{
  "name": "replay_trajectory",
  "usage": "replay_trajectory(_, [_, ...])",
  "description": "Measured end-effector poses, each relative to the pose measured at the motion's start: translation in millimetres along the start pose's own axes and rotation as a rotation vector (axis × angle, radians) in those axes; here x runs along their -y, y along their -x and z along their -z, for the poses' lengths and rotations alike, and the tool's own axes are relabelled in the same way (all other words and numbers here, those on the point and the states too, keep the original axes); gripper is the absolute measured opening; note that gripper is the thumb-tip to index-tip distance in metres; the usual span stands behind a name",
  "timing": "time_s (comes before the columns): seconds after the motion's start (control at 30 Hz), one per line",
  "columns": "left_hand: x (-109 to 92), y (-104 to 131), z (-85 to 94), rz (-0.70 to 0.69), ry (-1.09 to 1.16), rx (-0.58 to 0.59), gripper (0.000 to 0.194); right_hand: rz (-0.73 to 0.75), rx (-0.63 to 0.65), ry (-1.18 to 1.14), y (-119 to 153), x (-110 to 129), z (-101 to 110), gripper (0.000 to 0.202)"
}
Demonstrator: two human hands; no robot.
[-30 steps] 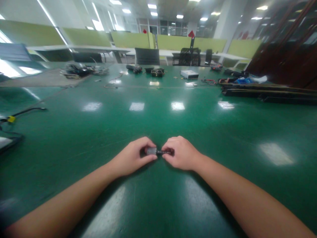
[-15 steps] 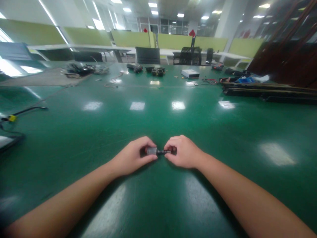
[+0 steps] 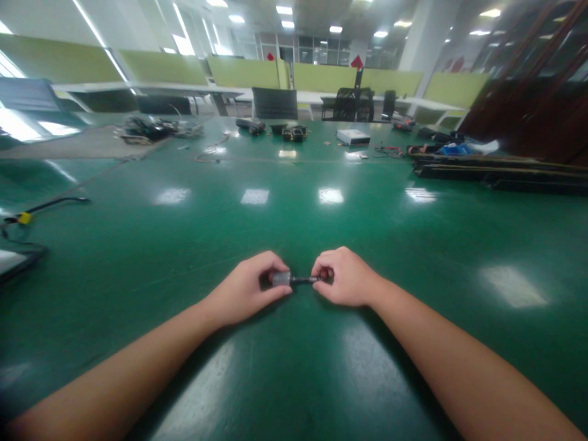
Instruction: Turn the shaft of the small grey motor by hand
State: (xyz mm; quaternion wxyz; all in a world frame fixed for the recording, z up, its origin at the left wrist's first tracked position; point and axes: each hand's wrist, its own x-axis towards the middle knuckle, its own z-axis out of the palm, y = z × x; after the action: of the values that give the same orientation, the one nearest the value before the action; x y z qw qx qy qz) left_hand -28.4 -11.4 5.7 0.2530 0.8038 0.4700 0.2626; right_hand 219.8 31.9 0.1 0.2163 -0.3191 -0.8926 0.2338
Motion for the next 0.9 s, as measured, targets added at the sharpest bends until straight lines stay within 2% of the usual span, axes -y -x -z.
replay_trajectory(0.33, [2,1,-0.8,0.006,-0.030,-0.021,0.022,-0.172,-0.017,0.052,0,-6,3,0.009])
replay_trajectory(0.53, [3,1,-0.8,0.013,-0.026,-0.024,0.022,-0.131,-0.018,0.026,1,-2,2,0.007])
replay_trajectory(0.73, [4,-1,-0.8,-0.026,-0.015,-0.002,0.021,0.029,-0.033,0.054,-3,6,-8,0.005])
replay_trajectory(0.9, [3,-3,-1.7,-0.030,-0.016,-0.004,0.021,0.041,-0.048,0.068,-4,7,-15,0.007])
